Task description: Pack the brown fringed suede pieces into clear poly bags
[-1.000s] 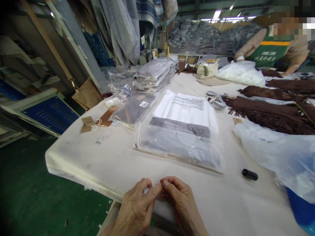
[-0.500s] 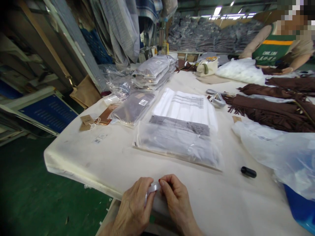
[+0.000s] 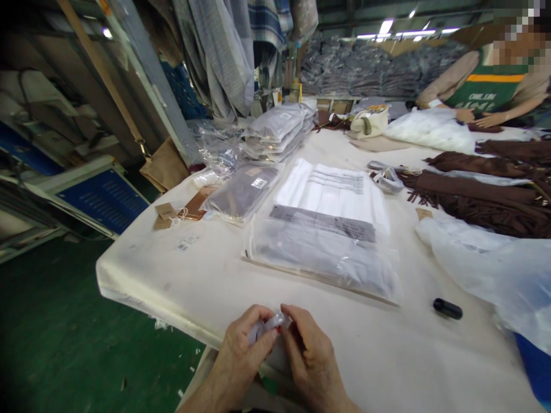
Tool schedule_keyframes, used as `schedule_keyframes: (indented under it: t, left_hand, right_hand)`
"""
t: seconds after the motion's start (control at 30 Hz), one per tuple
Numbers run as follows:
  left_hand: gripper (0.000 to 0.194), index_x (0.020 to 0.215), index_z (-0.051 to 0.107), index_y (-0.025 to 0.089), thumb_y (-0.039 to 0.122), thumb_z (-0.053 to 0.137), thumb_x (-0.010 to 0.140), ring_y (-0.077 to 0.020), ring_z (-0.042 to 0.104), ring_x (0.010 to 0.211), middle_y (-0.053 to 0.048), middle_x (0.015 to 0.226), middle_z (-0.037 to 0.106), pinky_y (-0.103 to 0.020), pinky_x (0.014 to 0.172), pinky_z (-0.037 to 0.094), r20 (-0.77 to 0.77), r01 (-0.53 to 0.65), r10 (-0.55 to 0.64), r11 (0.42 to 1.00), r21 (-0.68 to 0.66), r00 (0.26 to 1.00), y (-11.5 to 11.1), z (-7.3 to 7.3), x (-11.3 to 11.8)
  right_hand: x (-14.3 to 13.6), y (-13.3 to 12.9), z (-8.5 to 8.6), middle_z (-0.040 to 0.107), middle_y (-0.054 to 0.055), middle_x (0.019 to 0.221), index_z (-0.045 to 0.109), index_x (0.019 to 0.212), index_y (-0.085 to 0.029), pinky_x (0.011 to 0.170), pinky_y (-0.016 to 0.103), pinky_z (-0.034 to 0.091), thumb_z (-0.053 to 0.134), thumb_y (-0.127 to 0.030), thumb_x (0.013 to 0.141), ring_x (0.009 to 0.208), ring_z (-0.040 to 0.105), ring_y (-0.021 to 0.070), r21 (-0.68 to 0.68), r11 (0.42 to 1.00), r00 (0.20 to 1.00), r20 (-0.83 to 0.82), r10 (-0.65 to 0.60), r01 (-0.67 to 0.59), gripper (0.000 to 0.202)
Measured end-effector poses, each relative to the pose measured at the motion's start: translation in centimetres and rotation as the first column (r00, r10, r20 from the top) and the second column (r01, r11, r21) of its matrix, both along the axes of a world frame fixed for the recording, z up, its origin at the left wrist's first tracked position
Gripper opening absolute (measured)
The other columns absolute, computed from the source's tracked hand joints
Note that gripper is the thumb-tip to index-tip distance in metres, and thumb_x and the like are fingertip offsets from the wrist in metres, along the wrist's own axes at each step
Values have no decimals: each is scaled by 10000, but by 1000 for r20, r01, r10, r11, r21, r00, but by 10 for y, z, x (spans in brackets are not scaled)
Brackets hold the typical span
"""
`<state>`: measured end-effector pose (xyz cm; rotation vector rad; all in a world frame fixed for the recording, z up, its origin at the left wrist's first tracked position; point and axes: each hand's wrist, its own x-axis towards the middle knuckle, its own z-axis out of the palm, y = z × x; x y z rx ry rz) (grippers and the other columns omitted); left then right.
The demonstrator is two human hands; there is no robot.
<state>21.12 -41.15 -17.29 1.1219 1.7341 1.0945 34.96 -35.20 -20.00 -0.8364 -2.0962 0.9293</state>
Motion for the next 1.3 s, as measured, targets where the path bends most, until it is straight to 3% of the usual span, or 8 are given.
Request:
schedule_keyframes:
  t: [0.17, 0.4, 0.57, 0.8, 0.93, 1.1, 1.2, 1.3]
  left_hand:
    - [400, 1016, 552, 170, 290, 644, 646, -96, 509, 608, -16, 908, 593, -234, 556, 394, 327, -68, 96, 993, -95, 940, -1, 4, -9]
    - [465, 982, 561, 88, 504, 540, 777, -124, 550, 630, -89, 854, 599, -245, 567, 376, 917, -68, 20, 998, 7, 399, -1, 7, -19]
    - [421, 1069, 536, 84, 362, 539, 752, -191, 586, 765, -127, 940, 608, -298, 643, 429, 967, -101, 51, 994, -27, 249, 0, 9, -19]
    - [524, 1084, 533, 117, 415, 703, 688, -175, 585, 786, -72, 904, 620, -310, 735, 451, 933, -194, 208, 969, -155, 294, 1, 12, -3]
    - [707, 1235, 459, 119, 505, 688, 689, -212, 594, 890, -108, 999, 623, -331, 773, 464, 926, -138, 186, 979, -148, 327, -1, 17, -3]
    - [615, 1262, 454, 118, 319, 622, 705, -225, 606, 821, -134, 1010, 638, -331, 639, 496, 850, -73, 147, 989, -127, 507, -4, 18, -12]
    - [585, 1202, 537, 164, 140, 588, 620, -195, 596, 865, -91, 1059, 636, -278, 665, 492, 758, -82, 90, 995, -48, 646, -6, 14, -13]
    - [601, 1192, 564, 239, 88, 596, 612, -136, 596, 820, -31, 1056, 641, -227, 719, 468, 605, 4, -44, 998, 67, 795, -8, 11, -14]
  right_hand:
    - [-2, 14, 5, 683, 60, 910, 604, 1063, -202, 705, 213, 558, 469, -142, 861, 825, 665, 152, 226, 972, 998, -22, -62, 65, 250]
    - [-1, 29, -15, 651, 121, 1062, 463, 1295, -177, 776, 333, 577, 374, -108, 874, 936, 652, 204, 447, 893, 978, 167, -127, 40, 436]
    - [-3, 23, -9, 625, 149, 1119, 456, 1289, -150, 772, 341, 575, 416, -175, 884, 982, 637, 233, 471, 869, 966, 113, -233, 155, 408]
    - [-4, -11, 24, 638, 94, 1027, 581, 1137, -207, 626, 214, 553, 566, -178, 808, 760, 641, 160, 168, 984, 997, -40, 67, -59, 330]
    - [-9, -16, 18, 662, 73, 892, 666, 994, -210, 633, 221, 518, 560, -258, 821, 744, 614, 164, -194, 981, 978, -196, -65, 26, 208]
    - [-13, -17, 21, 596, 3, 581, 723, 833, -171, 464, 197, 393, 710, -476, 673, 496, 463, 95, -813, 583, 899, -242, -365, 18, 345]
    - [-15, -18, 29, 576, 7, 566, 726, 793, -154, 439, 178, 343, 777, -458, 597, 482, 425, 70, -924, 377, 840, -257, -477, -69, 366]
    - [-16, -19, 33, 542, -5, 535, 718, 838, -147, 411, 158, 315, 796, -435, 588, 442, 386, 45, -951, 263, 829, -276, -487, -163, 390]
